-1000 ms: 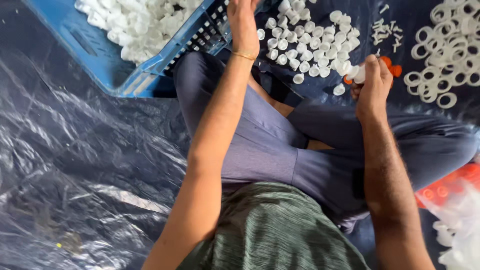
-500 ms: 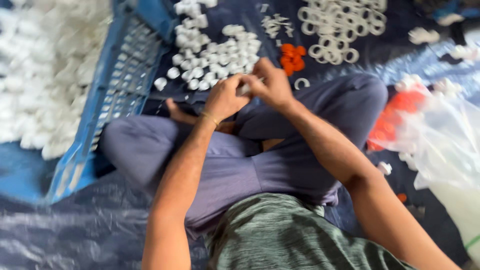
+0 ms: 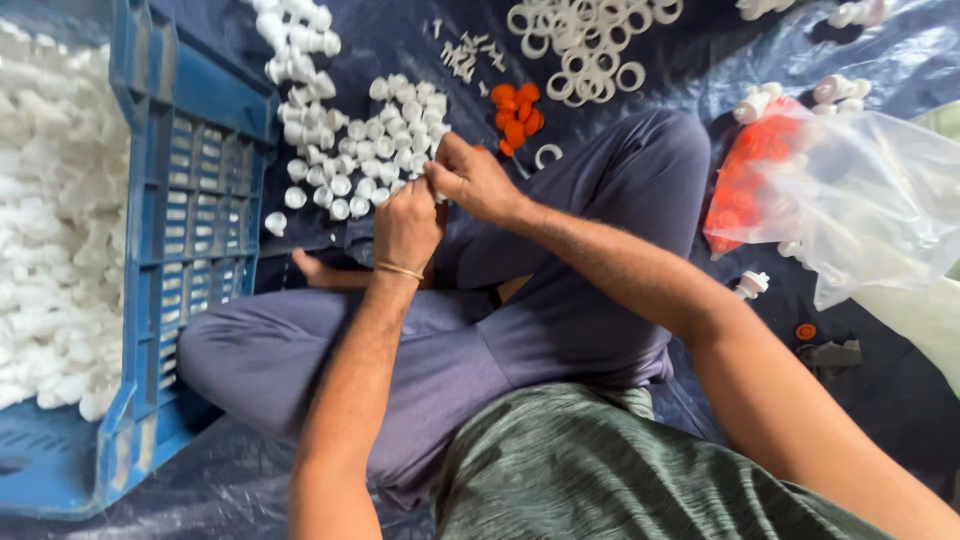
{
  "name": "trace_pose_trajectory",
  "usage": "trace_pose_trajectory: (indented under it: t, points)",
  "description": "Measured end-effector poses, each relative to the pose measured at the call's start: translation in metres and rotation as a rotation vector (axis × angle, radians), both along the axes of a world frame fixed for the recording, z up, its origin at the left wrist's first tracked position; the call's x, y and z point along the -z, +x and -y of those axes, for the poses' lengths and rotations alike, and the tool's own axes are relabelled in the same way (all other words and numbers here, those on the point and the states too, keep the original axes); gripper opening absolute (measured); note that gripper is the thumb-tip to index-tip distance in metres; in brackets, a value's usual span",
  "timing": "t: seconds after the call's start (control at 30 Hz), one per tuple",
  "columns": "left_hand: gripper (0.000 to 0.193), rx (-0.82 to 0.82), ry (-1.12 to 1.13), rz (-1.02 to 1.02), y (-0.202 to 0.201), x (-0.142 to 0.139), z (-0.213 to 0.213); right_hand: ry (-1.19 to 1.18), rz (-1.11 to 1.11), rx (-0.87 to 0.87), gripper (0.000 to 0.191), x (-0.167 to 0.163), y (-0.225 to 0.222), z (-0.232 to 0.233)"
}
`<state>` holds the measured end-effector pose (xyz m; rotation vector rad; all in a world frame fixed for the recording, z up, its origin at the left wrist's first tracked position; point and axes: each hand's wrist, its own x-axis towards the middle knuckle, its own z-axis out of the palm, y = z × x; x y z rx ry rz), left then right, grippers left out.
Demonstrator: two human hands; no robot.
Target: The person sits cross-legged on a plastic sheet and assembles small white plastic components with orange caps by hand. They pick up the parts, fit them together, and place the assembled units into a blue crate.
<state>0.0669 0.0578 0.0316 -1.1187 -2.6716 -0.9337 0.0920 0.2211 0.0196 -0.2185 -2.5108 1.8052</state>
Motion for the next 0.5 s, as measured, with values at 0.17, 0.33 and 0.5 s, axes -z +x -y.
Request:
trace_pose_trajectory:
  t: [0.17, 0.33, 0.5]
  points:
    - [0.073, 0.029, 0.652, 0.490, -0.018, -0.026, 0.008, -0.369, -0.289, 0.186, 0.018, -0.003, -0.019, -0.035]
    - [0.029, -0.199, 1.223, 1.057, -0.044, -0.036, 0.053, -0.536, -0.211, 0.242, 0.017, -0.045, -0.006, -0.092]
    - [0.012, -0.344, 1.069, 1.037, -0.037, 0.002, 0.048, -0.039, -0.382, 0.167, 0.020, -0.091, 0.026, -0.134]
